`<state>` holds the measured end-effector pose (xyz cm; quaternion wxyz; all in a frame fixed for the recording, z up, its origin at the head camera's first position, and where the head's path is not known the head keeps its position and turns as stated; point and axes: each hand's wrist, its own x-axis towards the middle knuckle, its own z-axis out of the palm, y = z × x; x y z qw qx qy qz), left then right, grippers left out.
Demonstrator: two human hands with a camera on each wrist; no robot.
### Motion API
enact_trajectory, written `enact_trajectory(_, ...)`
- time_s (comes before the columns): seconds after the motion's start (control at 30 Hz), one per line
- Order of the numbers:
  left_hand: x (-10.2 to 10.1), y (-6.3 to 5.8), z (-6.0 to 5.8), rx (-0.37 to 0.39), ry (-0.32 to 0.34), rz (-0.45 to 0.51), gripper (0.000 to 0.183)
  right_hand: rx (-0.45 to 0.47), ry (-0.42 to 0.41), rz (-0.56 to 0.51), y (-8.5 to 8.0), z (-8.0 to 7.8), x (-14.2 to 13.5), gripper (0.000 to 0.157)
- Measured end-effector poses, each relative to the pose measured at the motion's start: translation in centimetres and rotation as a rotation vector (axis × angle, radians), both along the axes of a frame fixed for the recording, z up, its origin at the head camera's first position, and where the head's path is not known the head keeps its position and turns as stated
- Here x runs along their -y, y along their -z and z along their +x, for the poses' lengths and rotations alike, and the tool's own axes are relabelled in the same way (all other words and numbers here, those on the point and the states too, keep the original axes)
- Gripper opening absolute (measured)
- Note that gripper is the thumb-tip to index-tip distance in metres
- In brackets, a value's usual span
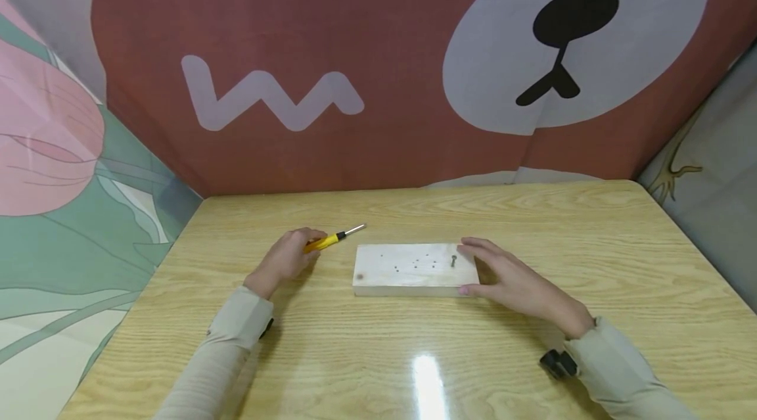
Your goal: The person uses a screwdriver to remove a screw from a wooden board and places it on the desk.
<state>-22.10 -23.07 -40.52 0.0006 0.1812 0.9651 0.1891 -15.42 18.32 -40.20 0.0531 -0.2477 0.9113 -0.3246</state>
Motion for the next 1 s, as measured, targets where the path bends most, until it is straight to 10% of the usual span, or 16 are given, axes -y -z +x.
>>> enact_trajectory(1.0, -0.2, -0.45, 0.36, -0.006, 0.001, 0.052, 0.026, 0.009, -0.016, -0.018, 0.17, -0.08, -0.12, 0.078)
